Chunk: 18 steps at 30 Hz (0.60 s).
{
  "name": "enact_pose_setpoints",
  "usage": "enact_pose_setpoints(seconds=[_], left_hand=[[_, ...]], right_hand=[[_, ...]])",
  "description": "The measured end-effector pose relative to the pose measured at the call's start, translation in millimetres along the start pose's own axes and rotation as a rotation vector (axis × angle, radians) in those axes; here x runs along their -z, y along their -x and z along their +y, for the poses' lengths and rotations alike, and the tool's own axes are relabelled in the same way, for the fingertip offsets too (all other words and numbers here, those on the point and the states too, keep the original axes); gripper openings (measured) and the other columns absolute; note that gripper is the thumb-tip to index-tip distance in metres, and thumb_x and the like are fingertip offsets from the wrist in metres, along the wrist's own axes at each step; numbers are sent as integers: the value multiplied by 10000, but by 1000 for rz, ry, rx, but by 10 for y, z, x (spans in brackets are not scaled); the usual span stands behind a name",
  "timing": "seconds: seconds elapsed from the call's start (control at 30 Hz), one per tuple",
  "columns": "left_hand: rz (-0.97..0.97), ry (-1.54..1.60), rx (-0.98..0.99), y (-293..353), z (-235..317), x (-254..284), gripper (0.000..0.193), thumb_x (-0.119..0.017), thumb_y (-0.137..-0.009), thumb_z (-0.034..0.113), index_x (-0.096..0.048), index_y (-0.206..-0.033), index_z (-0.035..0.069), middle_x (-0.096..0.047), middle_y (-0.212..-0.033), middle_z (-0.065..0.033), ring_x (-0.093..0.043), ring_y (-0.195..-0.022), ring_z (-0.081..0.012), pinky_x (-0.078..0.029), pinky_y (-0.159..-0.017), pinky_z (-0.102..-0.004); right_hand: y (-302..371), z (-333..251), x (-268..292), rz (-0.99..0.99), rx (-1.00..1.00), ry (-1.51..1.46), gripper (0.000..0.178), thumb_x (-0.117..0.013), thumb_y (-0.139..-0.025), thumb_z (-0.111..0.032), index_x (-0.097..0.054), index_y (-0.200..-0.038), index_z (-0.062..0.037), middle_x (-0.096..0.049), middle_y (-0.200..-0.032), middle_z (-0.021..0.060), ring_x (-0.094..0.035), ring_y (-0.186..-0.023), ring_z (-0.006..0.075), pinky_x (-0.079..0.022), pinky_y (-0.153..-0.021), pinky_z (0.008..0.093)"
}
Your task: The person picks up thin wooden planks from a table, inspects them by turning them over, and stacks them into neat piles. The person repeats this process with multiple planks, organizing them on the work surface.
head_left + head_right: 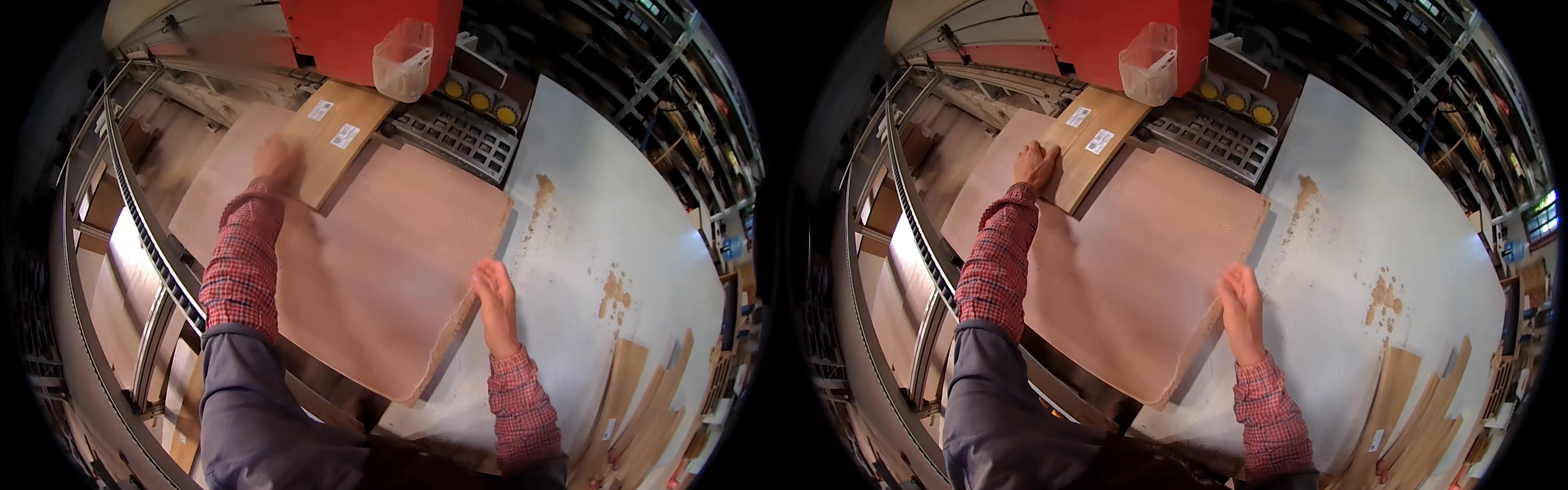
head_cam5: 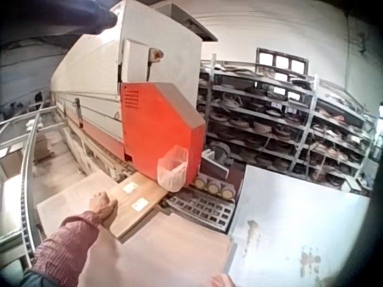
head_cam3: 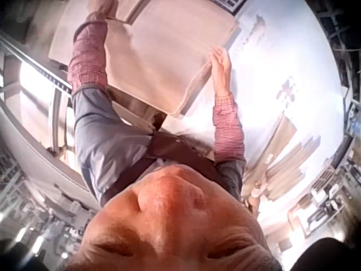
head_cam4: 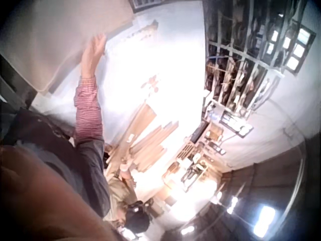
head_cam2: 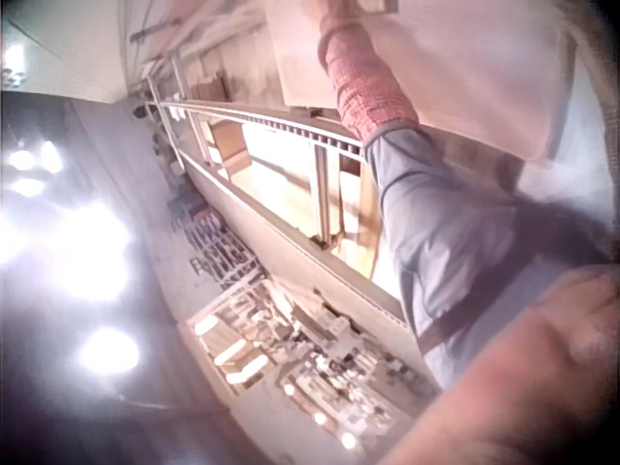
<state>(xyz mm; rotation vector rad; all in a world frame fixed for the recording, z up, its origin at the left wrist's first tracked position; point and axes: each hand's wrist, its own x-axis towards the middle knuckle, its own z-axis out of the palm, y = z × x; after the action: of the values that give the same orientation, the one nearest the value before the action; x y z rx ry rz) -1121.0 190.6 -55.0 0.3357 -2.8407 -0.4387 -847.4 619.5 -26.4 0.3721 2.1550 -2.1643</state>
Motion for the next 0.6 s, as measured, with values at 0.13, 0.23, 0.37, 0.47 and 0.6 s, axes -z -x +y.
enact_pose_setpoints(seconds=[0.13,0.23,0.37,0.47,0.6], left_hand=[[20,-22,-98,312,153,26,642,-634,-902,565,-621,-1096,-46,-655,-1142,-270,-585,-1093,-439,-469,-961,-496],[24,-16,-105,639,321,11,643,-658,-891,562,-615,-1070,-54,-660,-1130,-269,-580,-1076,-442,-469,-953,-497],[9,5,-119,950,699,-18,644,-696,-875,547,-607,-1072,-59,-665,-1105,-264,-575,-1073,-438,-472,-935,-497],[50,24,-178,1209,870,-97,632,-731,-865,513,-600,-1089,-63,-651,-1108,-259,-563,-1069,-432,-463,-935,-504],[53,131,-236,1615,1230,-170,627,-768,-850,457,-593,-1140,-70,-624,-1112,-256,-538,-1080,-431,-446,-961,-500]], right_hand=[[-427,120,-129,167,122,49,543,-636,-983,-196,-421,-1419,45,-468,-1459,246,-424,-1424,351,-397,-1127,421],[-708,112,-288,235,216,120,584,-642,-977,-222,-396,-1437,40,-451,-1455,252,-413,-1413,370,-392,-1122,441],[-1012,180,-336,356,336,310,621,-654,-958,-241,-385,-1441,42,-444,-1435,266,-444,-1350,399,-399,-1100,467],[-1084,118,-304,387,334,334,646,-677,-933,-247,-391,-1429,51,-446,-1426,277,-453,-1329,420,-401,-1098,481],[-1137,90,-221,422,293,333,679,-700,-908,-257,-389,-1422,60,-454,-1422,286,-453,-1328,431,-400,-1105,488]])
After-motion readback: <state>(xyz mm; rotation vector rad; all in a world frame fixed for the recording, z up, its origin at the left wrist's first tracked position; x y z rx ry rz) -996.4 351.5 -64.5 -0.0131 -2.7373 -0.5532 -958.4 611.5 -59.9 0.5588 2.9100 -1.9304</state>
